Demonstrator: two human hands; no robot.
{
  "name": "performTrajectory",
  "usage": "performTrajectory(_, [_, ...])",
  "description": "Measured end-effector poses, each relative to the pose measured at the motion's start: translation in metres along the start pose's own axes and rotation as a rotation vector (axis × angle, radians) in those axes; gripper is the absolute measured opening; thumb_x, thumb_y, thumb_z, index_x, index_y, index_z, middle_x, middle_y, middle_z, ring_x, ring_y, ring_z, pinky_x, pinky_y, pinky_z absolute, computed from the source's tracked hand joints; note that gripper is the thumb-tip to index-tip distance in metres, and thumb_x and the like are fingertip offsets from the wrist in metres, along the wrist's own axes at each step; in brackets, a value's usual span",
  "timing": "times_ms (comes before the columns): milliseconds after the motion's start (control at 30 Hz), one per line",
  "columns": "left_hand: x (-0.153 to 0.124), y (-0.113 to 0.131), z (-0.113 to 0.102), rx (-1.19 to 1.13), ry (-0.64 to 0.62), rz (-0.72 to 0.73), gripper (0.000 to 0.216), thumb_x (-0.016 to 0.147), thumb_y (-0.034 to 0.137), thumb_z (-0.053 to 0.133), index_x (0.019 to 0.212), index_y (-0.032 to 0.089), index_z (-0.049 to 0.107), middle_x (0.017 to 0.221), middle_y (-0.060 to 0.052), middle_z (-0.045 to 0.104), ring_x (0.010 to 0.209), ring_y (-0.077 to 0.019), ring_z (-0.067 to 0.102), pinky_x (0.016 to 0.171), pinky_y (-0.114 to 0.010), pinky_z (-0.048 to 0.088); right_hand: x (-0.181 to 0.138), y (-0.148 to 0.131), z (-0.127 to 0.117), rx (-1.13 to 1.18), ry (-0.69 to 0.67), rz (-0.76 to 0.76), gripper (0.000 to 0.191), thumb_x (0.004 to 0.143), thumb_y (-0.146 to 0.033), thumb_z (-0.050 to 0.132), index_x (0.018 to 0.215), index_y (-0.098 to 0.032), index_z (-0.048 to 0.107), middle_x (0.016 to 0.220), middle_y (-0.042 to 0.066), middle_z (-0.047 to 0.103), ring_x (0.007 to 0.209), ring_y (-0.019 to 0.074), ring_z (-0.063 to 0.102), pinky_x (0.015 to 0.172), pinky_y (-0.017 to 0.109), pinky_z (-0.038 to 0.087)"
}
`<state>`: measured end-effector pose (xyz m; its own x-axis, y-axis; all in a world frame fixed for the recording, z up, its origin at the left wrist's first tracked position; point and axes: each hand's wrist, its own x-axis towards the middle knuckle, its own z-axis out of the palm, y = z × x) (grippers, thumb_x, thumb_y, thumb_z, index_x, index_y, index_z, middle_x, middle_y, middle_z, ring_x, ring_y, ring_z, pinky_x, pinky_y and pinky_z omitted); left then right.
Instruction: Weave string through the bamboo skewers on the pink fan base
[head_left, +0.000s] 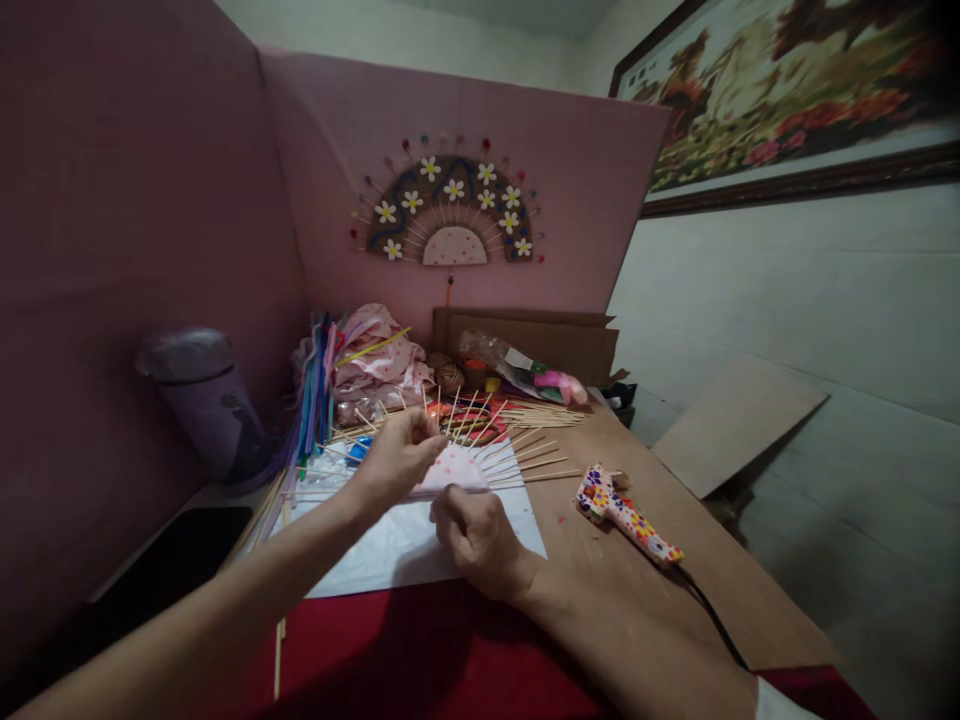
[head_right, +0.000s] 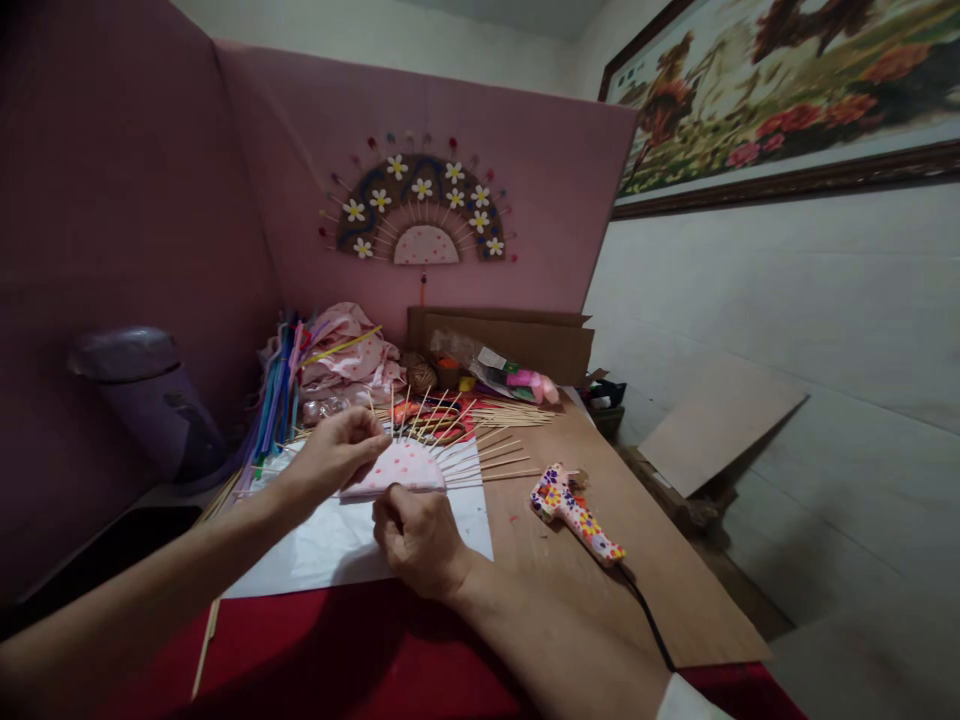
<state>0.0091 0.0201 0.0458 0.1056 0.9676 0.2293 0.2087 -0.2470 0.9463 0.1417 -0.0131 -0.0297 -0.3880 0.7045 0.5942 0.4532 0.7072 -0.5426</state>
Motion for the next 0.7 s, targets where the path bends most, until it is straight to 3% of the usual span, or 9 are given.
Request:
performTrajectory(100, [0.044,-0.004,-0.007,0.354,0.128,0.104,0.004,0.064,0.018,0.058,0.068,0.016,0.056,0.052,0.002,0.055,0.044,-0.0096,0.048,0.045,-0.02,0.035,-0.001,-0.002,0.002,-0.051,-0.01,-0.066,0.015,0.077,-0.015,0.041,0.069,-0.017,0.054,0.058,0.001,0.058,0.05,0.0106,0.048,0.052,0.021,0.034])
performTrajectory(167, [0.079,-0.012,-0.009,0.627,0.167,0.122,0.014,0.067,0.013,0.052,0.076,0.014,0.063,0.067,-0.002,0.065,0.061,-0.0134,0.058,0.056,-0.022,0.042,-0.002,-0.002,0.003,-0.073,-0.025,-0.111,0.015,0.078,-0.016,0.042,0.07,-0.017,0.054,0.057,0.0,0.057,0.049,0.0102,0.048,0.051,0.021,0.033])
performTrajectory(333, [0.151,-0.03,-0.002,0.754,0.176,0.097,0.027,0.07,0.011,0.048,0.088,0.013,0.068,0.095,-0.01,0.069,0.091,-0.0204,0.06,0.077,-0.026,0.043,0.0,0.001,0.004,-0.095,-0.035,-0.159,0.014,0.079,-0.017,0.043,0.073,-0.017,0.055,0.057,0.0,0.059,0.049,0.0099,0.05,0.05,0.022,0.033])
performTrajectory(533, [0.196,-0.047,0.016,0.835,0.128,0.029,0.033,0.067,0.021,0.061,0.099,0.021,0.066,0.105,-0.007,0.068,0.099,-0.0213,0.059,0.079,-0.024,0.042,0.003,0.006,0.007,-0.131,-0.044,-0.191,0.015,0.079,-0.018,0.042,0.073,-0.017,0.055,0.057,0.001,0.061,0.049,0.0111,0.055,0.049,0.024,0.033])
performTrajectory(700, [0.213,-0.06,0.029,0.878,0.1,-0.034,0.036,0.064,0.031,0.067,0.097,0.017,0.067,0.102,-0.013,0.068,0.098,-0.0263,0.06,0.076,-0.028,0.043,0.004,0.006,0.008,-0.115,-0.035,-0.191,0.016,0.079,-0.019,0.042,0.071,-0.016,0.056,0.054,0.0,0.06,0.047,0.0102,0.054,0.046,0.023,0.032])
